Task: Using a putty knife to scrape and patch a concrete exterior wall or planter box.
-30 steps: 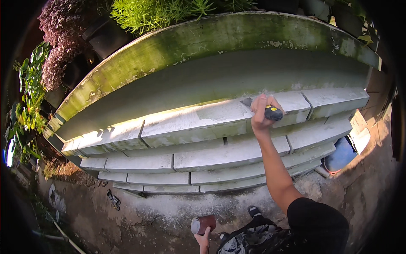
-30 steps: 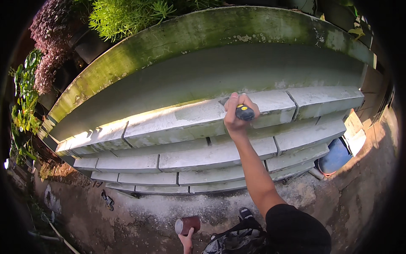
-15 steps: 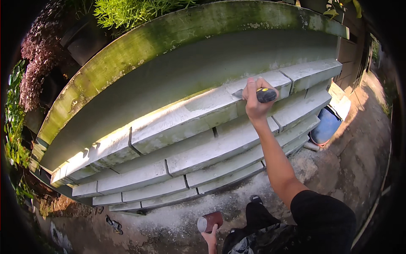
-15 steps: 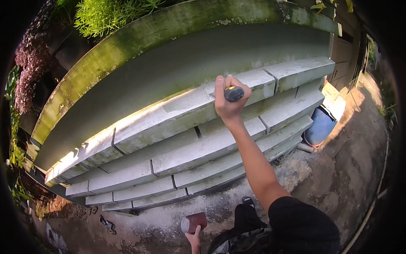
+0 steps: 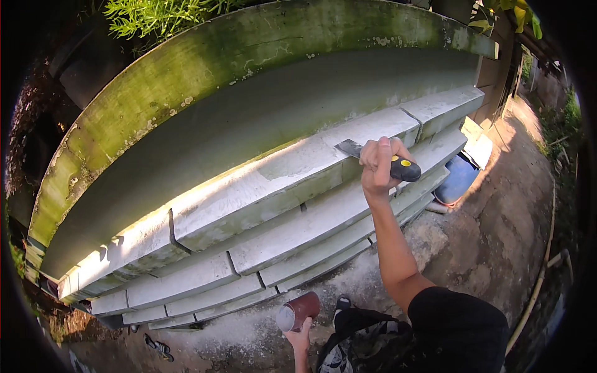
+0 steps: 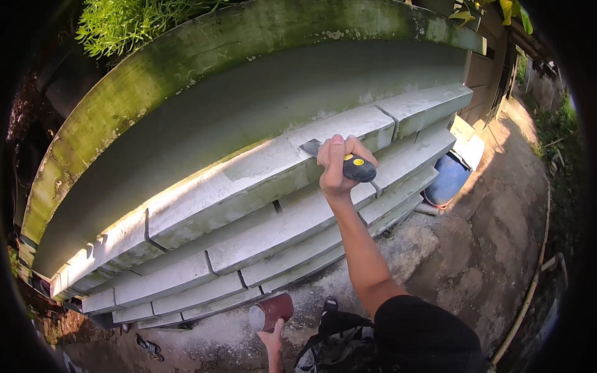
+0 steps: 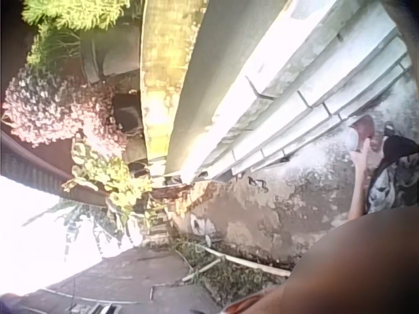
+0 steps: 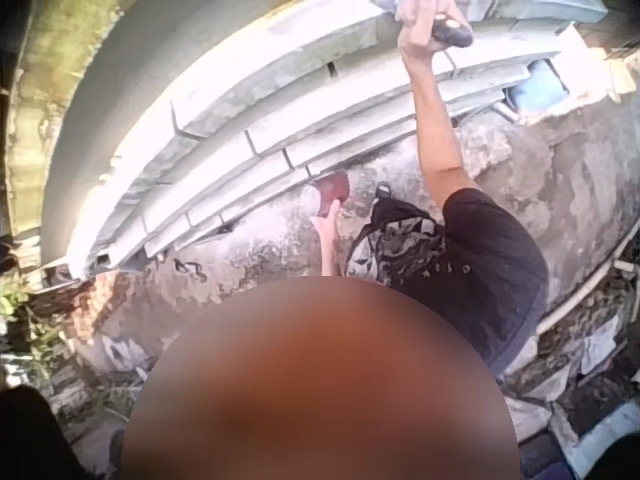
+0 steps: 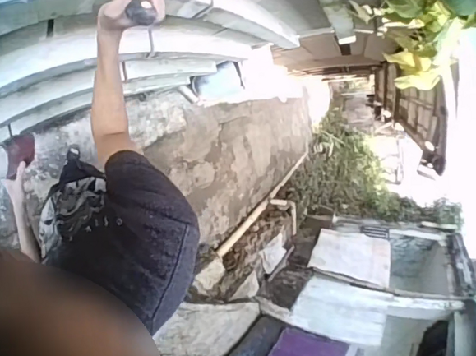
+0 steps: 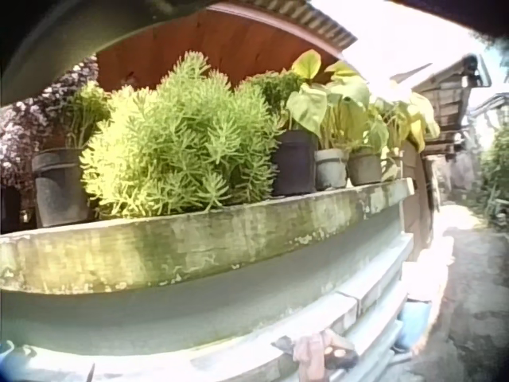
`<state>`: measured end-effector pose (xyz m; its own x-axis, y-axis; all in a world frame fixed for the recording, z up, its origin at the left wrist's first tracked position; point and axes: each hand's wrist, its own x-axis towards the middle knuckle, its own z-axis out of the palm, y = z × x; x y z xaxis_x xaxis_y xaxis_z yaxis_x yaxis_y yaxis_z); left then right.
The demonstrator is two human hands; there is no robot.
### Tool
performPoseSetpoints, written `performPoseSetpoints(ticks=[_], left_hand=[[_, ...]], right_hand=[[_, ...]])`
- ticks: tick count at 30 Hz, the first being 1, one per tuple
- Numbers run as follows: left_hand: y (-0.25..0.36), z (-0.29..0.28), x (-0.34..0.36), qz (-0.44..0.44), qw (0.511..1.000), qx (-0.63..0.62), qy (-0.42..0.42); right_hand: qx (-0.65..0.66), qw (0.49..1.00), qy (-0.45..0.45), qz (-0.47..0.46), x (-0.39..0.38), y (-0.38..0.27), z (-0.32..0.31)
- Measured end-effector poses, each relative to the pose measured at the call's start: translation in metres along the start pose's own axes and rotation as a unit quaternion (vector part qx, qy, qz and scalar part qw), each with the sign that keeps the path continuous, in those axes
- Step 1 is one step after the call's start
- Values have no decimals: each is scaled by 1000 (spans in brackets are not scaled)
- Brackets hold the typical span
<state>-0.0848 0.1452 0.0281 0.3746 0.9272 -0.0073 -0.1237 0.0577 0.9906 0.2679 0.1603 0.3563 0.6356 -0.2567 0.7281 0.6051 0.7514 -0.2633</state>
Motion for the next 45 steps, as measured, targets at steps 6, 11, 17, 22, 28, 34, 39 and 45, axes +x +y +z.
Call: performPoseSetpoints(ticks=[6, 11, 17, 22, 28, 34, 39, 45], left_hand=[[41, -4, 50, -17, 989, 104, -101], [87, 15, 112, 131, 974, 80, -168], [118, 40, 183, 227, 927, 120, -272], [120, 59, 219, 247, 898, 133, -338], [124, 61, 247, 207, 889, 186, -364], [110, 48, 258, 166, 896, 210, -355], [120, 50, 252, 191, 913, 151, -328], [100, 43, 265, 184, 894, 173, -369]], right_hand=[[-42, 997, -55, 26, 2, -7, 9], [-121, 990, -74, -18, -5, -30, 1], [-162, 977, -135, 41, 9, -31, 1], [-188, 972, -125, 62, 13, -47, 0], [-36, 990, -36, 129, 20, -54, 7], [-377, 912, -161, 21, -10, -18, -3], [-143, 989, -6, 48, 11, -63, -23], [-219, 973, -12, -73, 4, -74, -14]])
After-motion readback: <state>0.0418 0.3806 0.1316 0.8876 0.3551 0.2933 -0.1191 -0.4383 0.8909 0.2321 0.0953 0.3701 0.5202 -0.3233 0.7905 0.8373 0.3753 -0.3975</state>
